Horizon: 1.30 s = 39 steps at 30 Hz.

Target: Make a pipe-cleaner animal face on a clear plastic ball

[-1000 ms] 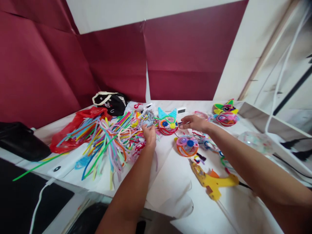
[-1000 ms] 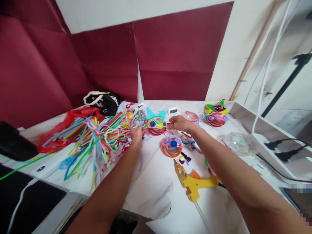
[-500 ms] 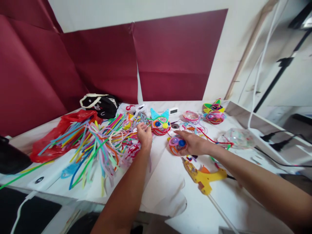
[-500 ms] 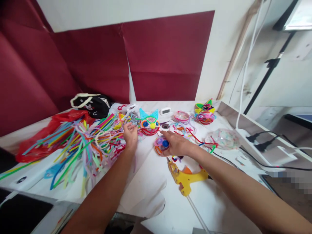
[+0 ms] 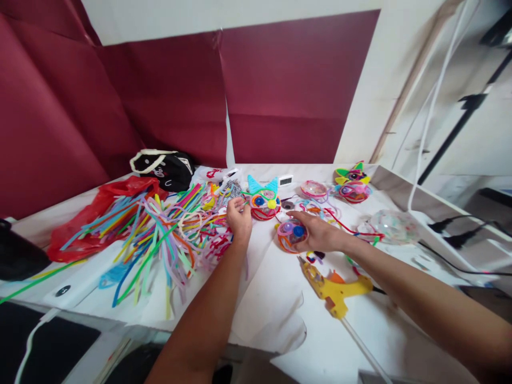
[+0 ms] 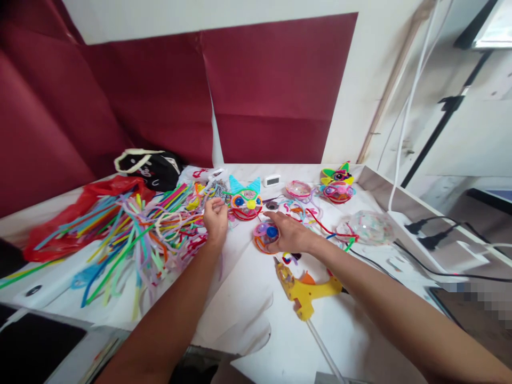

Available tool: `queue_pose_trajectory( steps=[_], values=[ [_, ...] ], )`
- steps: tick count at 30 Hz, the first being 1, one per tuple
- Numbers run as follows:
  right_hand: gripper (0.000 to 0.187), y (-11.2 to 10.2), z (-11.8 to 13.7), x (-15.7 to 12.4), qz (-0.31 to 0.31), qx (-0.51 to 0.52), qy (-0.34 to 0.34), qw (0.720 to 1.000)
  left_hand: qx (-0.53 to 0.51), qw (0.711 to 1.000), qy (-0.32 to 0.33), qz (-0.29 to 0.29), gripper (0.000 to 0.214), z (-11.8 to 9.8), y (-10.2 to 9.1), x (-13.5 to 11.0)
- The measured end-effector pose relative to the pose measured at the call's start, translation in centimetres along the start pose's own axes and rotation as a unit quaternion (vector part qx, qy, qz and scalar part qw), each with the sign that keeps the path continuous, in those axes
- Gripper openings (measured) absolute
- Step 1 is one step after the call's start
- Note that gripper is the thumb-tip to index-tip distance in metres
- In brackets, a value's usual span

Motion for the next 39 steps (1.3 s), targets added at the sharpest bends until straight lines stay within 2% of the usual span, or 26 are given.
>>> queue_pose_trajectory(
  steps=[4, 7, 10, 13, 16, 22, 26, 30, 35, 39],
  values=[
    [0.089, 0.1, -0.3, -0.1, -0.001, 0.007, 0.004, 1.000, -0.024, 0.997, 0.043, 0.059, 0.015, -2.6, 0.9, -1.1],
    [0.092, 0.1, -0.5, -0.2, -0.003, 0.015, 0.001, 1.000, -0.072, 0.985, 0.049, 0.148, 0.012, -4.8, 2.2, -2.5],
    [0.095, 0.0, -1.0, -0.4, -0.006, 0.017, 0.004, 1.000, -0.123, 0.949, 0.037, 0.288, 0.020, -6.5, 4.1, -4.2],
    [0.098, -0.3, -1.5, -0.8, -0.013, 0.016, 0.007, 1.000, -0.106, 0.902, 0.036, 0.416, 0.037, -7.4, 5.3, -5.8],
    [0.097, -0.7, -2.0, -1.4, -0.019, 0.018, 0.006, 1.000, -0.060, 0.867, 0.039, 0.494, 0.056, -7.2, 5.3, -6.6],
    [0.085, -1.0, -2.8, -1.9, -0.024, 0.026, 0.003, 0.999, 0.023, 0.838, 0.108, 0.534, 0.077, -5.7, 4.3, -7.6],
    [0.082, -1.1, -3.2, -1.9, -0.024, 0.033, -0.010, 0.999, 0.068, 0.822, 0.161, 0.541, 0.086, -4.4, 4.4, -8.5],
    [0.071, -1.2, -3.2, -1.9, -0.021, 0.038, -0.033, 0.999, 0.116, 0.813, 0.179, 0.541, 0.089, -3.4, 4.8, -8.9],
    [0.057, -1.0, -3.2, -1.8, -0.018, 0.042, -0.052, 0.998, 0.116, 0.821, 0.193, 0.524, 0.085, -3.2, 5.1, -9.4],
    [0.049, -0.7, -3.4, -1.8, -0.022, 0.059, -0.057, 0.996, 0.104, 0.825, 0.204, 0.517, 0.090, -2.8, 5.3, -9.6]
  ],
)
Point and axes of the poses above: each hand's wrist, its own x-axis towards the middle knuckle, its own y-axis out of the palm, z = x × y, the point moved 8 cm from there along x, towards the middle knuckle, and after that the axes turned 1 degree about -y, right-handed, at the moved point
